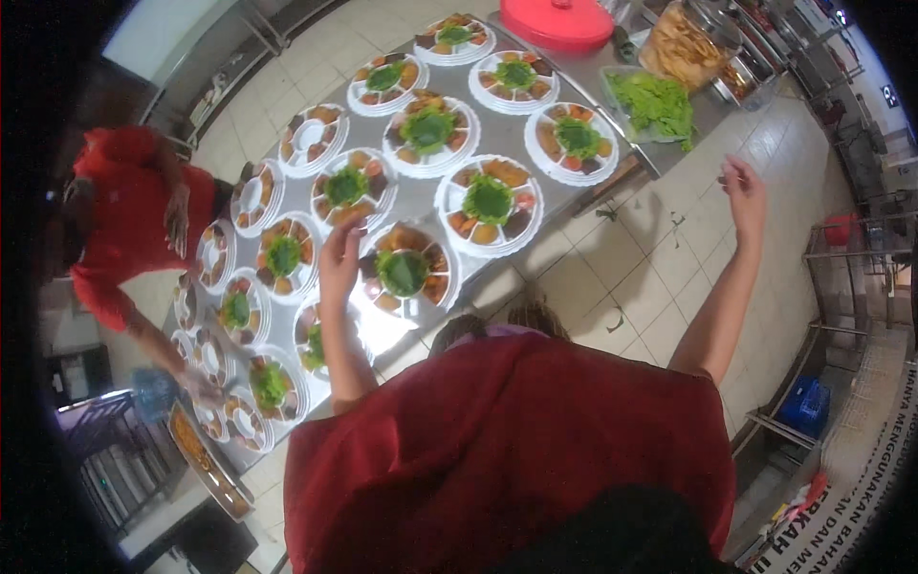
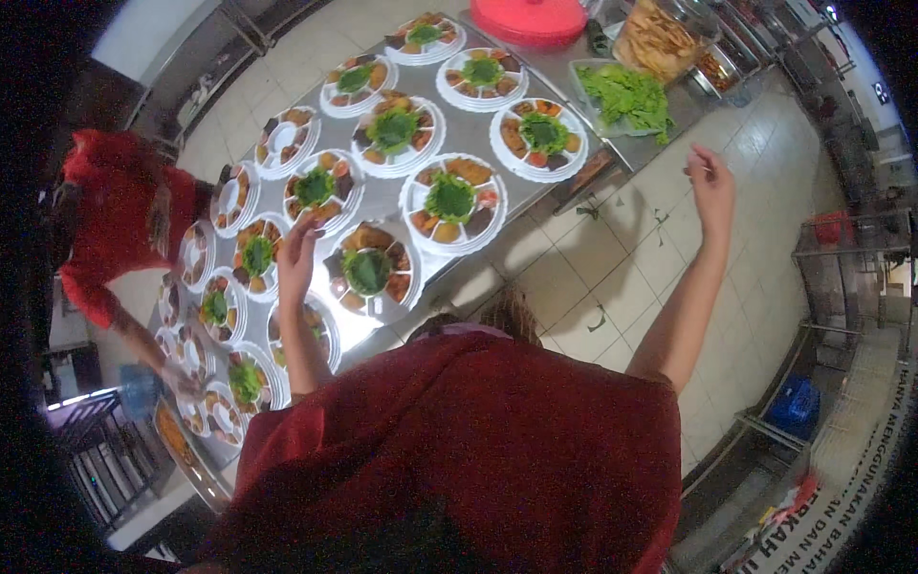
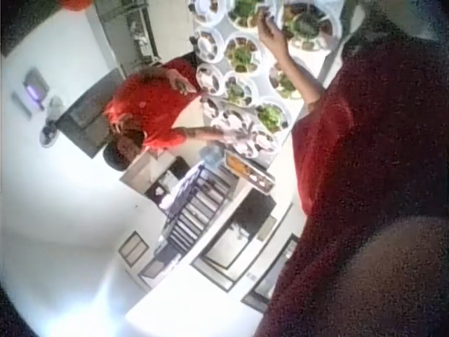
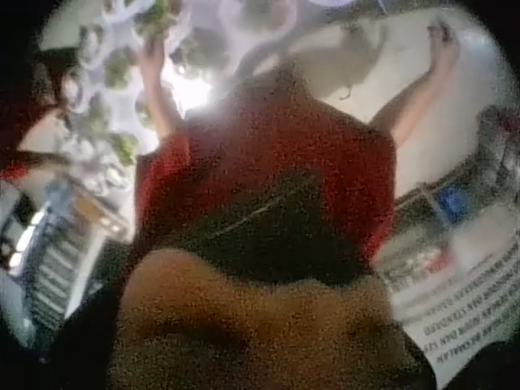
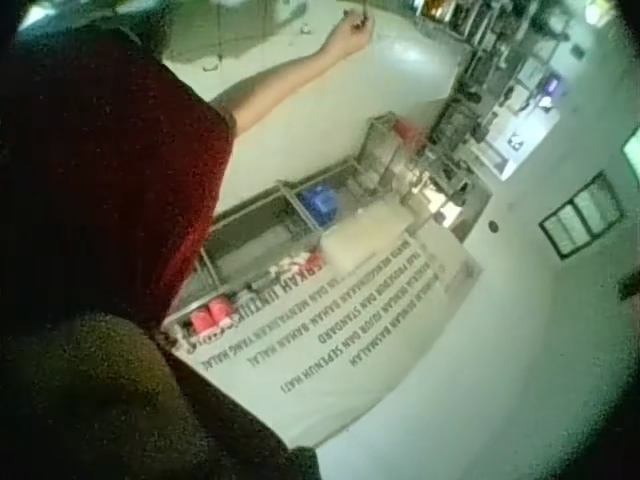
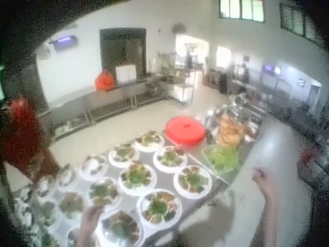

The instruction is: The person places lettuce leaves into the center compartments of multiple white partitioned food trays arranged on a stainless steel table. The person picks up lettuce from a pile on the table and places it into the trays one by one.

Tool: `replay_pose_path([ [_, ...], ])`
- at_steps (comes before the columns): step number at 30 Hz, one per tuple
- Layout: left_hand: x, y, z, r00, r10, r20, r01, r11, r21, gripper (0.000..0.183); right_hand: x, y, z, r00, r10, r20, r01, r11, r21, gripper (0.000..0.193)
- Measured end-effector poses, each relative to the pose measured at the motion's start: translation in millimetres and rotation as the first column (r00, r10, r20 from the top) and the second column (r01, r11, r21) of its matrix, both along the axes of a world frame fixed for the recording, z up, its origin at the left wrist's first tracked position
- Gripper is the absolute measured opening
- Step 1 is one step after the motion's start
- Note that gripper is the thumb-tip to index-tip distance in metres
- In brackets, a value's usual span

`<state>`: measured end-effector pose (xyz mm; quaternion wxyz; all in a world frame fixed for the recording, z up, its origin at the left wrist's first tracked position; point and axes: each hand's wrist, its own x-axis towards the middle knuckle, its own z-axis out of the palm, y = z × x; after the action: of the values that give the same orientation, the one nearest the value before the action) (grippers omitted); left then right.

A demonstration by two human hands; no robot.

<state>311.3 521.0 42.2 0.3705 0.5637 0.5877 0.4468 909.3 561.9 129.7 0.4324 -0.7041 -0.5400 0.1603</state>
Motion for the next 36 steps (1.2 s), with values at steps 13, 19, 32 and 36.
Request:
replay_pose_path([
  [13, 87.1, -55.7, -17.7, 0.923, 0.378, 0.07, -0.344, 0.893, -0.29, 0.037, 149.9, 241.0, -237.7, 0.989, 0.093, 0.115, -0.073, 0.983, -0.167, 0.023],
  [19, 132.3, -51.9, -4.4, 0.92, 0.383, -0.08, -0.39, 0.885, -0.255, 0.035, 100.5, 265.6, -226.5, 0.858, -0.063, -0.509, -0.216, 0.856, -0.47, 0.026],
  [32, 185.4, -8.9, 2.8, 0.957, 0.289, -0.02, -0.284, 0.922, -0.262, 0.034, 143.3, 302.6, -133.2, 0.845, 0.116, -0.523, -0.114, 0.993, 0.037, 0.016],
  [36, 191.9, -0.8, -2.7, 0.963, 0.264, 0.047, -0.243, 0.932, -0.268, 0.035, 165.6, 313.4, -158.7, 0.897, 0.08, -0.435, -0.128, 0.988, -0.082, 0.017],
])
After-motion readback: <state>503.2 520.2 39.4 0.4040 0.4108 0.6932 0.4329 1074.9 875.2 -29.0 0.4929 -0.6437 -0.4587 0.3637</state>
